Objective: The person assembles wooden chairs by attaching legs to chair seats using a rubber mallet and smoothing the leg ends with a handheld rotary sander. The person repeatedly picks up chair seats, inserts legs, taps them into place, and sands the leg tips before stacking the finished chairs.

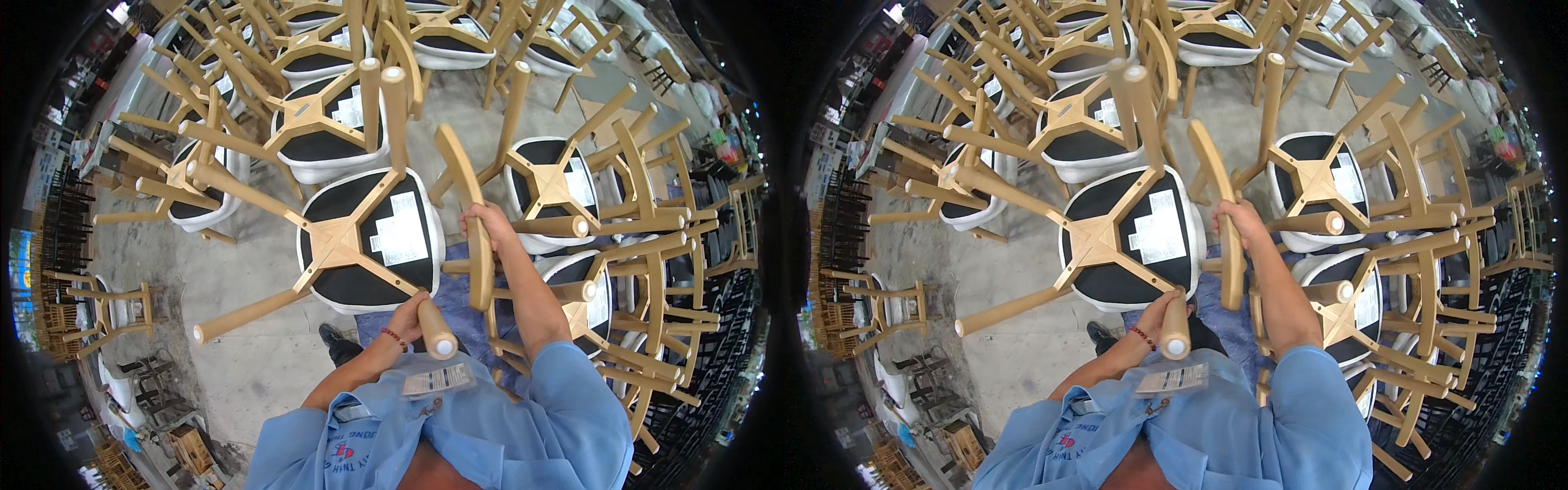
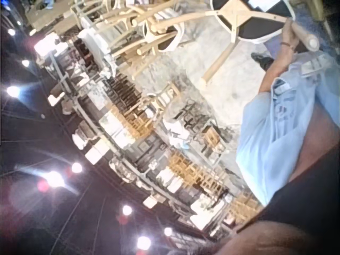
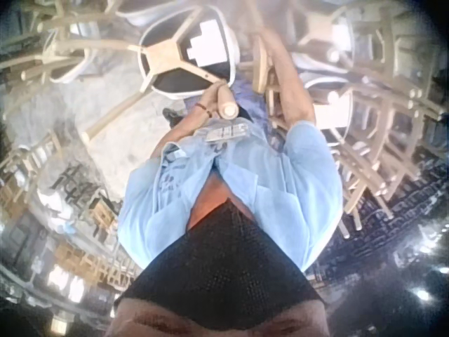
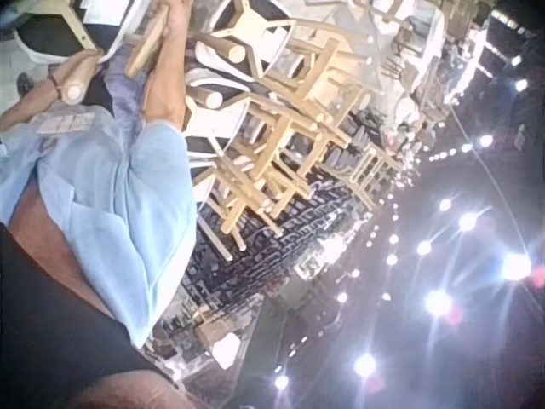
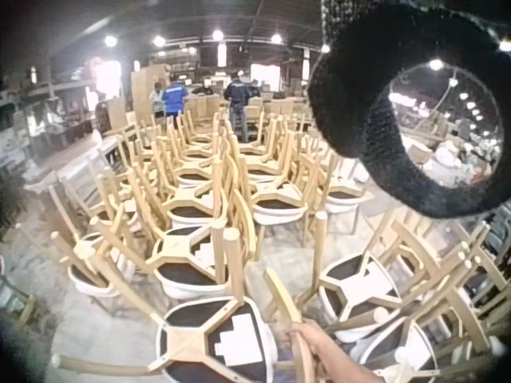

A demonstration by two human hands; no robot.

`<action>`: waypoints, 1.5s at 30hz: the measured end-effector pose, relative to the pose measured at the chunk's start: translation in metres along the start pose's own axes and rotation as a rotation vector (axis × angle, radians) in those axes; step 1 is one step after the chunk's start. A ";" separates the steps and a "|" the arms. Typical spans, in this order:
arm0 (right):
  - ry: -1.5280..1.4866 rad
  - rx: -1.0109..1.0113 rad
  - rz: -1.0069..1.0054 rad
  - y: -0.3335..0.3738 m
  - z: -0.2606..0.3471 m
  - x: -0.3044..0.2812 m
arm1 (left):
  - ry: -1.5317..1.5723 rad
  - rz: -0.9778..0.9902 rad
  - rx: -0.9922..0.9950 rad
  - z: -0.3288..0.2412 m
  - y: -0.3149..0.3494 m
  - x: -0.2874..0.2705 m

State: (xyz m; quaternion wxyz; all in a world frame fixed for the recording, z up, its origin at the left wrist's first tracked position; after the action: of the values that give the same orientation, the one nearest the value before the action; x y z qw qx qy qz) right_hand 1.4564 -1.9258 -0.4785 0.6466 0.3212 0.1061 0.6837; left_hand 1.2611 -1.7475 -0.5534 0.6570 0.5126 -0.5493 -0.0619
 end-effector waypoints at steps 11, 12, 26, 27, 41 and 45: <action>0.039 -0.056 -0.179 0.001 0.019 -0.093 | -0.055 -0.070 -0.040 0.043 -0.085 0.033; 0.134 -0.097 -0.197 -0.002 0.024 -0.098 | -0.067 0.001 -0.047 0.043 -0.088 0.038; 1.115 0.021 -0.713 0.005 0.047 -0.106 | -0.761 -0.454 0.671 -0.214 0.013 -0.067; 1.109 0.035 -0.728 0.003 0.052 -0.104 | -0.601 -0.602 0.739 -0.236 0.019 -0.076; 0.961 0.034 -0.567 -0.046 0.075 -0.126 | -1.199 -1.066 0.068 -0.345 -0.063 -0.220; 0.754 0.234 -0.537 -0.055 0.067 -0.107 | -0.477 -0.890 -0.021 -0.310 -0.104 -0.279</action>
State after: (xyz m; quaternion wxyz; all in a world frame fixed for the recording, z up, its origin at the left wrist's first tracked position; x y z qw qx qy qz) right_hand 1.5352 -2.0382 -0.4897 0.6763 0.0827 0.4888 0.5449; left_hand 1.4459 -1.4290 -0.7741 0.4283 0.6621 -0.4118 -0.4568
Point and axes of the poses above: each hand's wrist, its own y-axis away from the middle knuckle, its own x-axis out of the palm, z = x × y, the point moved 8 cm from there along -y, towards the middle knuckle, and after that the axes turned 2 degrees about z, right-handed, at the moved point
